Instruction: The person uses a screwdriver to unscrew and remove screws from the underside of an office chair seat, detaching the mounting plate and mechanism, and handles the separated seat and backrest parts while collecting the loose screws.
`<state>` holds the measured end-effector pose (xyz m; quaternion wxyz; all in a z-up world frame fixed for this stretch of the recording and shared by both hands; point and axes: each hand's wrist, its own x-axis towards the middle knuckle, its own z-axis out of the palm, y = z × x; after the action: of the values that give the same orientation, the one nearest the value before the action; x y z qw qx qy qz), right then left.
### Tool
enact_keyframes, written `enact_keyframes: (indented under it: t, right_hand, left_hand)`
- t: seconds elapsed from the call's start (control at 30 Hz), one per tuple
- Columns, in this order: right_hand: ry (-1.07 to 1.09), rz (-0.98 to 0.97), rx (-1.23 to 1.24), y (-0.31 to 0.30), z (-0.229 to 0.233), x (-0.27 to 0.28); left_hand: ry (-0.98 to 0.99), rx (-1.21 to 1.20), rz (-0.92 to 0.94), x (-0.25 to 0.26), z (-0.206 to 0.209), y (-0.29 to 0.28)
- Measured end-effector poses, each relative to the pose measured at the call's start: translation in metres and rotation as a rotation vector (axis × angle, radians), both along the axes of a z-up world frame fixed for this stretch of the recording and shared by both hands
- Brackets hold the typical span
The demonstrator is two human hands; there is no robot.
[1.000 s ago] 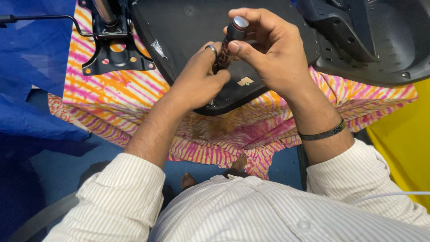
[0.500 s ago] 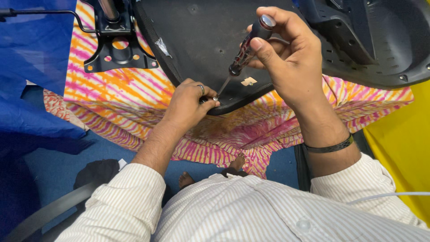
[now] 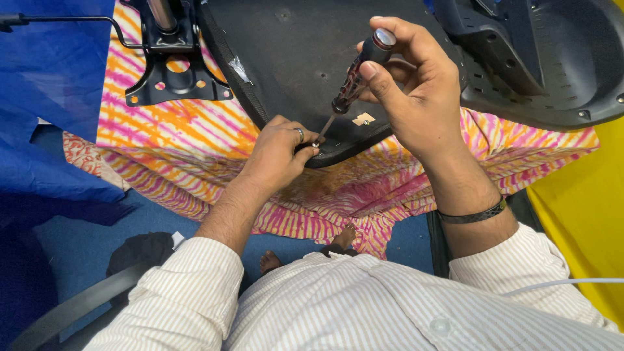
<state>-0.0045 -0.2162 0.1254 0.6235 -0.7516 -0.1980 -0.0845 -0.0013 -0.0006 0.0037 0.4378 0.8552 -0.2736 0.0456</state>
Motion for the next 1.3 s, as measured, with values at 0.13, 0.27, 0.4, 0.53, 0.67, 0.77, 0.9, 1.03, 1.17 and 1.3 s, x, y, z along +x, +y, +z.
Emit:
enact_keyframes:
  t: [0.13,0.27,0.4,0.53,0.67,0.77,0.9,1.03,1.17,1.3]
  right_hand:
    - [-0.094,0.000,-0.044,0.002,-0.005,0.004]
    - [-0.240,0.020,-0.104,0.007,-0.016,0.011]
    - [-0.278,0.025,-0.190,0.010,-0.023,0.011]
    - [-0.172,0.139,-0.084,0.010,-0.019,0.009]
    - [-0.071,0.147,-0.031,0.010,-0.018,0.010]
    - [-0.006,-0.098,-0.223,0.013,-0.021,0.013]
    - [-0.217,0.126,-0.083,0.013,-0.023,0.013]
    - [-0.116,0.136,-0.034,0.014,-0.018,0.012]
    - [-0.005,-0.029,-0.164,0.023,-0.010,0.007]
    - [-0.142,0.129,-0.075,0.025,-0.002,-0.002]
  left_hand:
    - [0.038,0.007,0.013,-0.001,0.007,0.001]
    - [0.067,-0.029,0.072,-0.008,0.009,-0.003]
    - [0.042,-0.075,0.105,-0.012,0.008,-0.005]
    - [0.022,-0.078,0.106,-0.013,0.007,-0.004]
    - [0.014,-0.069,0.113,-0.014,0.007,-0.005]
    - [0.030,-0.073,0.125,-0.013,0.005,-0.006]
    - [0.029,-0.070,0.133,-0.012,0.004,-0.006]
    - [0.008,-0.081,0.133,-0.013,0.004,-0.006]
    - [0.017,-0.073,0.138,-0.013,0.005,-0.009]
    - [-0.074,-0.089,0.133,-0.013,0.004,-0.009]
